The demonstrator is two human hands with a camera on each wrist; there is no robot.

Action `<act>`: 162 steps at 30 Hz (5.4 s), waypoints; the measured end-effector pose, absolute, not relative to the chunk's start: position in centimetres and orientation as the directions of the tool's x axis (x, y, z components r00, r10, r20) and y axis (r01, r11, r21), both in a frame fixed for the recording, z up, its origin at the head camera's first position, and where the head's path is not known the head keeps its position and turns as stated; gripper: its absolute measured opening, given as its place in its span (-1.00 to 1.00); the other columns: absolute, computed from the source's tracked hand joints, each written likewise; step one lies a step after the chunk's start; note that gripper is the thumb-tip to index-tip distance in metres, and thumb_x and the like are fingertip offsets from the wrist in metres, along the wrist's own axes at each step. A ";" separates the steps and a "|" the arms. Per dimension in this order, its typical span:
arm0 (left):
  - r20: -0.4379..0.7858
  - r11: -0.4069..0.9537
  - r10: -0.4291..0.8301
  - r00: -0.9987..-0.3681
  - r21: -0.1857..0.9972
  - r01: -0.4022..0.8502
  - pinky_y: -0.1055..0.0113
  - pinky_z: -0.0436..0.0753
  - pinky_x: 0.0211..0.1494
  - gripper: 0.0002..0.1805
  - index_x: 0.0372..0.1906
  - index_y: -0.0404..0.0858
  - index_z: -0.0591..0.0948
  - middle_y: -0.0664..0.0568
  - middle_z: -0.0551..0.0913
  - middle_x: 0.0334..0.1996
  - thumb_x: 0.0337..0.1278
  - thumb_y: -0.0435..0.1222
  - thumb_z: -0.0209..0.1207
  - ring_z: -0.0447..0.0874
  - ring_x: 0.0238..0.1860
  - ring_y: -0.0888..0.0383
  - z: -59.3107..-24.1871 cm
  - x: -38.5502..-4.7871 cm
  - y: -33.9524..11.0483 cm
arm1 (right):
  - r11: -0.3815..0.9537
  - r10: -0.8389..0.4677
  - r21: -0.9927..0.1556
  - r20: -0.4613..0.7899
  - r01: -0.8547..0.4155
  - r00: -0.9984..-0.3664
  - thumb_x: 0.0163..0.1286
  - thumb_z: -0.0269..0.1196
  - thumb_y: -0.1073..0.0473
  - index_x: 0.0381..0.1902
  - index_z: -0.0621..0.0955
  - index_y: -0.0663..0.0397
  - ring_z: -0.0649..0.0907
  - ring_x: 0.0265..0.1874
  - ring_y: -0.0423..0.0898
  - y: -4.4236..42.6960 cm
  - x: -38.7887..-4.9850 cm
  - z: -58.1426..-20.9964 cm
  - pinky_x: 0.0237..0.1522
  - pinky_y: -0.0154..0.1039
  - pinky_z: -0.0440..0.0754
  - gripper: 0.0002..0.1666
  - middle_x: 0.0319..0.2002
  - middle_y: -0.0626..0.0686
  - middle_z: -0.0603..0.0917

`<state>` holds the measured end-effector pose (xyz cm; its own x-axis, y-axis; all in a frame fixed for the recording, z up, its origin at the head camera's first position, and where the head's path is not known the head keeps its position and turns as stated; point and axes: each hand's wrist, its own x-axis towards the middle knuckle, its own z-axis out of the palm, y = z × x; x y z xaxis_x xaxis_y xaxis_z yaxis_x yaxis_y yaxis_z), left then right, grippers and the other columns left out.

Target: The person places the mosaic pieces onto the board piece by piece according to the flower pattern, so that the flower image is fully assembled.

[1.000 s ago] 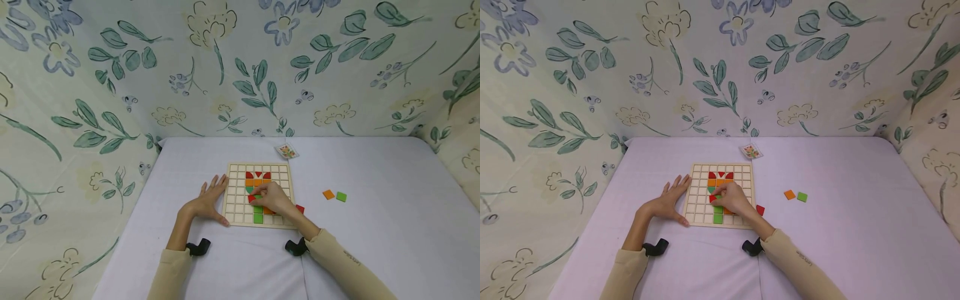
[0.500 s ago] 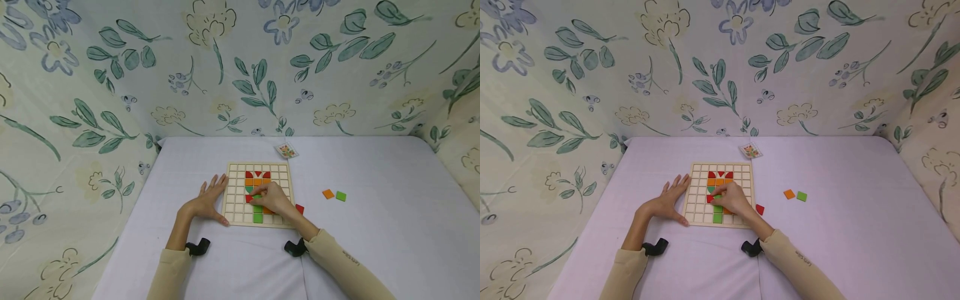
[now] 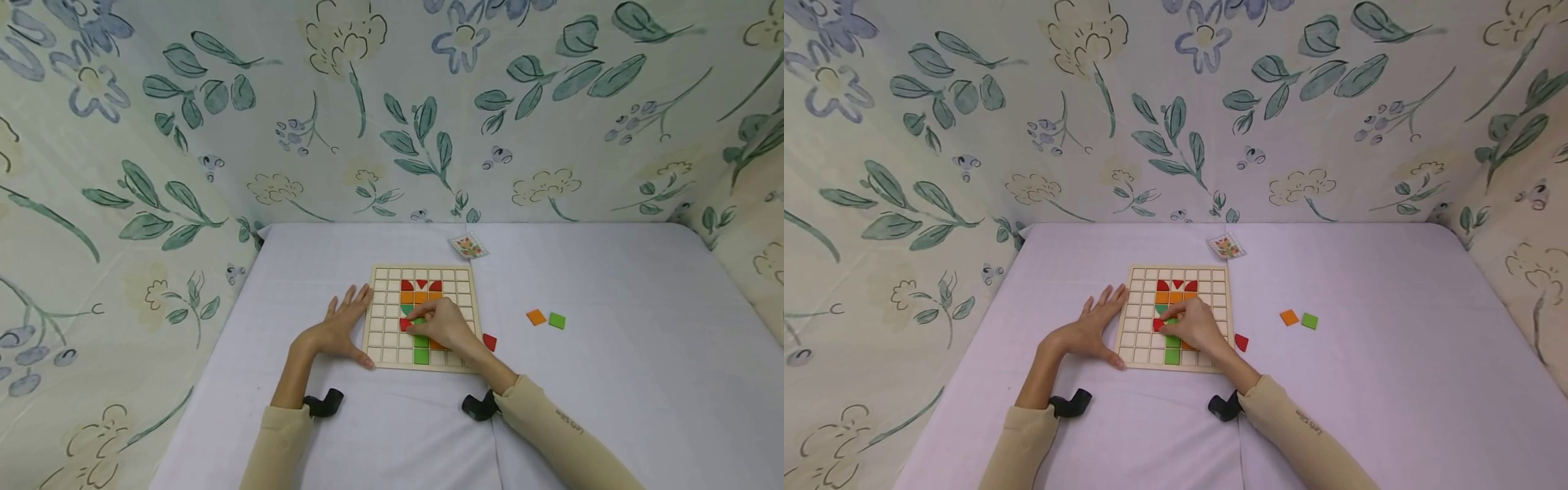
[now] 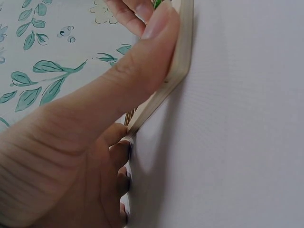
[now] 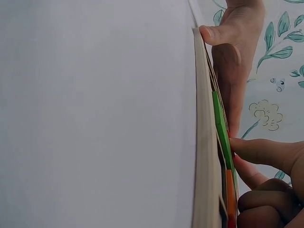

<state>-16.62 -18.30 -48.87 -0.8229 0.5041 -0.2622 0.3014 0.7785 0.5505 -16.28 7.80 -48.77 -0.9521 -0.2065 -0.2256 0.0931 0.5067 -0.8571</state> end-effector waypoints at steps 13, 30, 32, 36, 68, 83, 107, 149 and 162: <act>-0.271 0.775 0.504 -0.820 0.562 0.290 -0.23 -0.46 0.70 0.65 0.70 -0.20 -0.21 -0.02 -0.34 0.72 -0.43 0.11 0.69 -0.57 0.71 -0.11 -49.0 -16.7 -18.4 | 0.492 -0.214 -0.868 -0.201 0.073 -0.956 0.12 0.58 0.18 -0.29 0.84 0.03 0.24 -0.73 -0.20 7.6 -16.1 -48.8 -0.63 -0.38 0.14 -0.82 -0.77 -0.12 0.25; -0.252 0.764 0.511 -0.822 0.571 0.300 -0.25 -0.45 0.69 0.65 0.69 -0.24 -0.20 -0.07 -0.33 0.71 -0.44 0.08 0.70 -0.56 0.70 -0.15 -48.9 -16.7 -18.5 | 0.480 -0.223 -0.875 -0.190 0.062 -0.956 0.28 0.49 0.10 -0.09 0.80 0.10 0.21 -0.76 -0.18 13.2 -15.4 -47.5 -0.70 -0.38 0.12 -0.72 -0.74 -0.11 0.22; -0.257 0.768 0.508 -0.822 0.567 0.298 -0.25 -0.45 0.69 0.65 0.69 -0.23 -0.20 -0.06 -0.32 0.72 -0.44 0.08 0.70 -0.56 0.71 -0.14 -48.9 -16.6 -18.4 | 0.504 -0.196 -0.860 -0.199 0.076 -0.960 0.29 0.49 0.09 -0.07 0.79 0.11 0.21 -0.75 -0.18 14.5 -15.3 -47.3 -0.68 -0.37 0.11 -0.69 -0.73 -0.11 0.21; -0.259 0.771 0.506 -0.823 0.564 0.296 -0.26 -0.43 0.70 0.64 0.69 -0.23 -0.18 -0.05 -0.31 0.72 -0.44 0.09 0.70 -0.55 0.71 -0.13 -48.8 -16.6 -18.3 | 0.555 -0.138 -0.825 -0.215 0.105 -0.967 0.30 0.47 0.07 -0.01 0.77 0.11 0.20 -0.72 -0.18 17.3 -15.3 -46.8 -0.66 -0.37 0.09 -0.65 -0.69 -0.12 0.20; -0.252 0.765 0.510 -0.822 0.570 0.300 -0.30 -0.41 0.69 0.63 0.69 -0.25 -0.17 -0.08 -0.30 0.72 -0.43 0.07 0.70 -0.53 0.71 -0.16 -48.6 -16.5 -18.3 | 0.636 0.057 -0.741 -0.234 0.216 -0.971 0.32 0.44 -0.20 0.34 0.60 0.14 0.26 -0.51 -0.22 32.9 -12.3 -47.7 -0.44 -0.24 0.21 -0.22 -0.62 -0.17 0.21; -0.265 0.774 0.504 -0.822 0.561 0.294 -0.25 -0.43 0.70 0.65 0.69 -0.21 -0.19 -0.03 -0.32 0.72 -0.44 0.10 0.70 -0.55 0.71 -0.12 -49.0 -16.5 -18.5 | 0.631 0.108 -0.720 -0.286 0.288 -0.952 0.26 0.50 -0.11 0.33 0.60 0.22 0.28 -0.45 -0.21 33.4 -12.9 -48.7 -0.34 -0.27 0.22 -0.21 -0.62 -0.17 0.25; -0.253 0.769 0.504 -0.826 0.567 0.295 -0.29 -0.41 0.69 0.63 0.69 -0.23 -0.17 -0.06 -0.29 0.72 -0.44 0.08 0.70 -0.53 0.71 -0.15 -48.6 -16.5 -18.3 | 0.606 0.147 -0.725 -0.302 0.327 -0.942 0.19 0.54 -0.11 0.27 0.63 0.23 0.28 -0.35 -0.17 33.6 -13.2 -48.9 -0.32 -0.23 0.22 -0.20 -0.55 -0.15 0.27; -0.251 0.769 0.504 -0.827 0.566 0.297 -0.29 -0.41 0.69 0.64 0.69 -0.24 -0.17 -0.07 -0.29 0.72 -0.44 0.08 0.70 -0.54 0.71 -0.15 -48.7 -16.5 -18.3 | 0.627 0.109 -0.739 -0.231 0.247 -0.967 0.34 0.43 0.00 0.20 0.63 0.38 0.22 -0.59 -0.28 32.8 -13.5 -48.9 -0.60 -0.24 0.20 -0.35 -0.61 -0.17 0.22; -0.246 0.764 0.512 -0.823 0.568 0.306 -0.29 -0.42 0.69 0.64 0.69 -0.23 -0.18 -0.07 -0.31 0.72 -0.43 0.10 0.69 -0.55 0.71 -0.14 -48.9 -16.6 -18.3 | 0.629 0.098 -0.747 -0.199 0.216 -0.975 0.35 0.44 -0.02 0.18 0.66 0.31 0.21 -0.57 -0.23 29.8 -13.8 -47.4 -0.62 -0.25 0.18 -0.39 -0.62 -0.15 0.18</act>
